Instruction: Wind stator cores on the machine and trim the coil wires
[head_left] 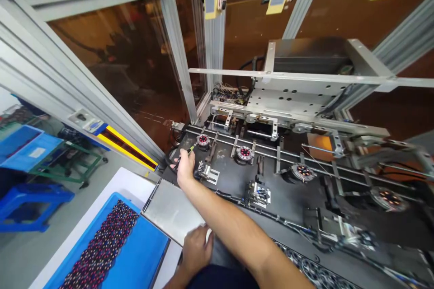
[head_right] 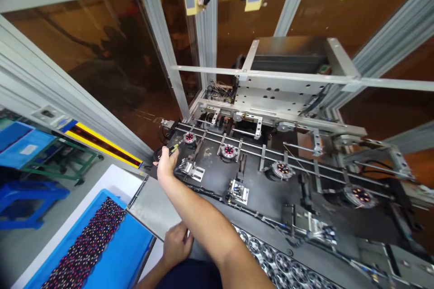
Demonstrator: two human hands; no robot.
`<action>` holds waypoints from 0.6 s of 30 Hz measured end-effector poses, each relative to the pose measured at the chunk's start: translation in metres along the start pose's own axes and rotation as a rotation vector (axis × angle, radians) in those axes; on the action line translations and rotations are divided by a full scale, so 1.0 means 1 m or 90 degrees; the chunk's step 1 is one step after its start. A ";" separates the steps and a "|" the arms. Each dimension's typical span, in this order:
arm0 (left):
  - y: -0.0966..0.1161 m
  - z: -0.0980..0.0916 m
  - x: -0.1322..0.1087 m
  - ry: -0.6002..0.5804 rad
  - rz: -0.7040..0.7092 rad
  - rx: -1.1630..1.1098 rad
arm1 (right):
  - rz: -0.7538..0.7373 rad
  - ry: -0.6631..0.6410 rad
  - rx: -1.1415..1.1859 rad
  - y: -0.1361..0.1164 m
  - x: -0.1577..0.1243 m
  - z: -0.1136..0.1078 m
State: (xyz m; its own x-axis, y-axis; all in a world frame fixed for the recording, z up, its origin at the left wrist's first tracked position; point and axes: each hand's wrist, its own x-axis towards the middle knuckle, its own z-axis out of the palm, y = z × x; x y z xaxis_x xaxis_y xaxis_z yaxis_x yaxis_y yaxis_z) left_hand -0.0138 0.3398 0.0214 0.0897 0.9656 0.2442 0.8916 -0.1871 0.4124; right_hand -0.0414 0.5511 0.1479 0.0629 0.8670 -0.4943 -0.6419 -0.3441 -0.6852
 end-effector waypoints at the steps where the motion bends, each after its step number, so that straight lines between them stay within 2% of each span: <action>1: 0.000 0.000 0.000 0.001 0.000 0.001 | 0.005 0.007 -0.003 0.000 0.001 -0.001; 18: 0.000 -0.003 0.002 0.031 0.036 0.007 | 0.055 0.024 -0.020 -0.004 0.002 -0.003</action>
State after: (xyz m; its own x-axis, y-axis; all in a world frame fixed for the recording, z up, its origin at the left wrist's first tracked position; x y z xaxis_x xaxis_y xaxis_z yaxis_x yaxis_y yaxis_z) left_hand -0.0147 0.3416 0.0249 0.1191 0.9433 0.3098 0.8904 -0.2395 0.3870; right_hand -0.0365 0.5528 0.1480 0.0376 0.8192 -0.5722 -0.6224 -0.4288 -0.6548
